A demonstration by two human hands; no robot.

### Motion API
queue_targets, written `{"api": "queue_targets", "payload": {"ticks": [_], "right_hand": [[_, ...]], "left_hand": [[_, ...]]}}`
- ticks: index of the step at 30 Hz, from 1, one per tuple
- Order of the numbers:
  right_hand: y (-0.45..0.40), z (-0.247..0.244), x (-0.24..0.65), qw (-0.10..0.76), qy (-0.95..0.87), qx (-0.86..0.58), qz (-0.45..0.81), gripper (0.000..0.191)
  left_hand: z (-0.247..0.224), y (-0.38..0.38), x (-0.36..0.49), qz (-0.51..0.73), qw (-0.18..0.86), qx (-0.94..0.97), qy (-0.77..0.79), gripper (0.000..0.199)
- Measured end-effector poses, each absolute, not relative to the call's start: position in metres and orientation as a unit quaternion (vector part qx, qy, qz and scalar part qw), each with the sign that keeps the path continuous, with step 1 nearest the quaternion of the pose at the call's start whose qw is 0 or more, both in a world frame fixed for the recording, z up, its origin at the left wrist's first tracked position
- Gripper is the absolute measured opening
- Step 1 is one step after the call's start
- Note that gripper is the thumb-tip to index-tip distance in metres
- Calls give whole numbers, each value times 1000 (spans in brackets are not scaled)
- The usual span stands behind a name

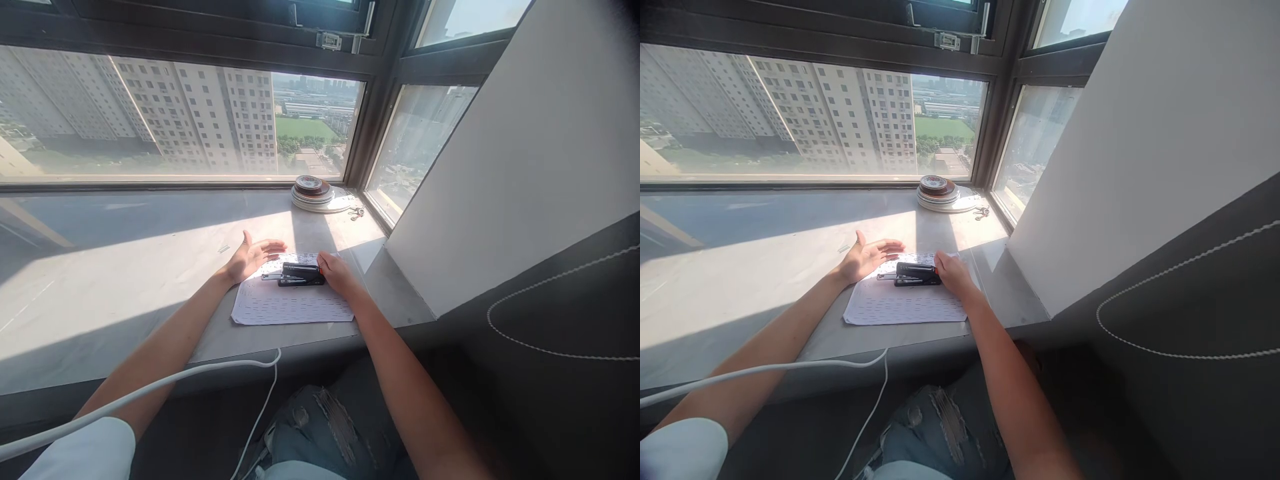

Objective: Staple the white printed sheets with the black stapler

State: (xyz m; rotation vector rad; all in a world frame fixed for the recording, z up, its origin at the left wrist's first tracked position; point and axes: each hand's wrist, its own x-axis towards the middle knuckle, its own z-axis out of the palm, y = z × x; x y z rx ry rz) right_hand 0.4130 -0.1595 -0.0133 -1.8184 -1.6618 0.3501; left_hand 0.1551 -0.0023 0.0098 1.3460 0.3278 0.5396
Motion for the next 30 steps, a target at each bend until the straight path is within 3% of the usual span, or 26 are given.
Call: {"api": "queue_targets", "payload": {"ticks": [3,5,7,9,11,14,19,24,30], "right_hand": [[-164,-7,413,366,-657,-645,135,43],[-168,-2,412,384,-707,-580,129,35],[-171,1,410,370,-752,-532,120,26],[-172,0,407,348,-771,-521,115,36],[-172,-3,404,354,-771,-519,105,33],[-171,-7,401,416,-751,-507,75,27],[-169,-5,397,486,-738,-466,-50,36],[-171,-3,395,446,-759,-459,-119,45],[-172,-8,394,357,-792,-483,-112,44]], "left_hand": [[9,-1,155,238,739,611,155,106],[7,0,155,231,739,613,156,105],[5,-1,155,228,737,617,156,102],[5,-3,156,231,733,619,160,97],[6,-5,157,243,728,618,170,92],[11,-10,161,288,726,596,186,84],[20,-19,165,262,808,484,211,73],[17,-21,168,193,839,462,213,53],[14,-20,168,217,780,532,248,27]]}}
